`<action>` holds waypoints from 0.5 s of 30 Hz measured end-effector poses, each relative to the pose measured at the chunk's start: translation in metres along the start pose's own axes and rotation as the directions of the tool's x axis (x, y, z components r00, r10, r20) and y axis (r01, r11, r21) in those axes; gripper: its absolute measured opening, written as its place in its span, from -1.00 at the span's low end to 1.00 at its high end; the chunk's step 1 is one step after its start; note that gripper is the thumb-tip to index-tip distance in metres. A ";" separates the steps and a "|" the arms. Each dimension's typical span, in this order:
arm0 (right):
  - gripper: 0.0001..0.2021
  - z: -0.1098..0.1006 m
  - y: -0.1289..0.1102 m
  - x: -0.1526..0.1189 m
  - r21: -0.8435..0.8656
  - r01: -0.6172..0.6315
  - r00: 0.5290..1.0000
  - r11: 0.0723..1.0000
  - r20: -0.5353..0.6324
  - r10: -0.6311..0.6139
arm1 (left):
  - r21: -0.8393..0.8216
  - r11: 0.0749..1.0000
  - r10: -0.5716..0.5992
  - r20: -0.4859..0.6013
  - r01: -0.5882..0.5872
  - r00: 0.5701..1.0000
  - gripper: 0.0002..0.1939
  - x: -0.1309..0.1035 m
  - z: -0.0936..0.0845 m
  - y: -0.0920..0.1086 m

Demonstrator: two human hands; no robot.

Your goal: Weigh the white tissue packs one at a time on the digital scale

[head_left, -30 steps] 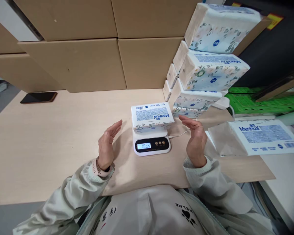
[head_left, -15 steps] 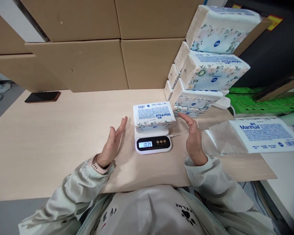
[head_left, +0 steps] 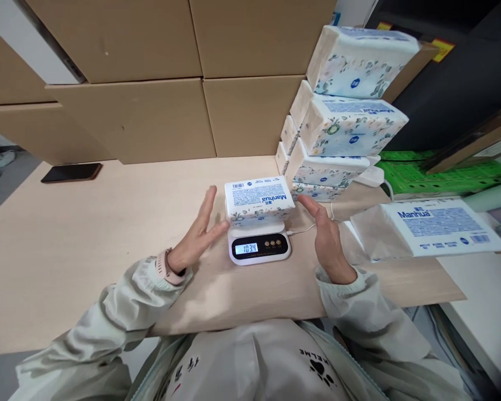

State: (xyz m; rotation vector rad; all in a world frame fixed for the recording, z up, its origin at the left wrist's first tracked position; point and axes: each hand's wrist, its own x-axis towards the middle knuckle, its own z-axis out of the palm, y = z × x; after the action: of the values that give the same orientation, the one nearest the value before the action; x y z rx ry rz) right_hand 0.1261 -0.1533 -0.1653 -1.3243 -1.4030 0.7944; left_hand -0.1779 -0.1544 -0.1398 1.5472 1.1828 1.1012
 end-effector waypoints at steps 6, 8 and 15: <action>-0.34 0.000 -0.003 -0.004 0.079 -0.100 0.995 0.992 0.003 0.100 | -0.094 0.996 -0.015 -0.193 -0.003 0.981 -0.16 0.012 0.005 0.016; -0.36 0.003 -0.005 -0.006 0.144 -0.158 0.987 0.977 0.046 0.153 | -0.242 0.967 -0.130 -0.195 0.081 0.972 -0.30 0.004 0.019 0.013; -0.32 0.042 -0.060 -0.014 0.193 -0.213 0.923 0.958 0.361 0.132 | -0.296 0.954 0.040 -0.045 -0.051 0.998 -0.44 -0.007 0.017 0.027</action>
State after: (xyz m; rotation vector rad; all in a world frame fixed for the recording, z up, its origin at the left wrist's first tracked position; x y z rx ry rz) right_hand 0.0660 -0.1710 -0.1242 -1.1769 -1.4201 1.3208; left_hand -0.1568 -0.1677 -0.1190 1.3306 0.9587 1.2809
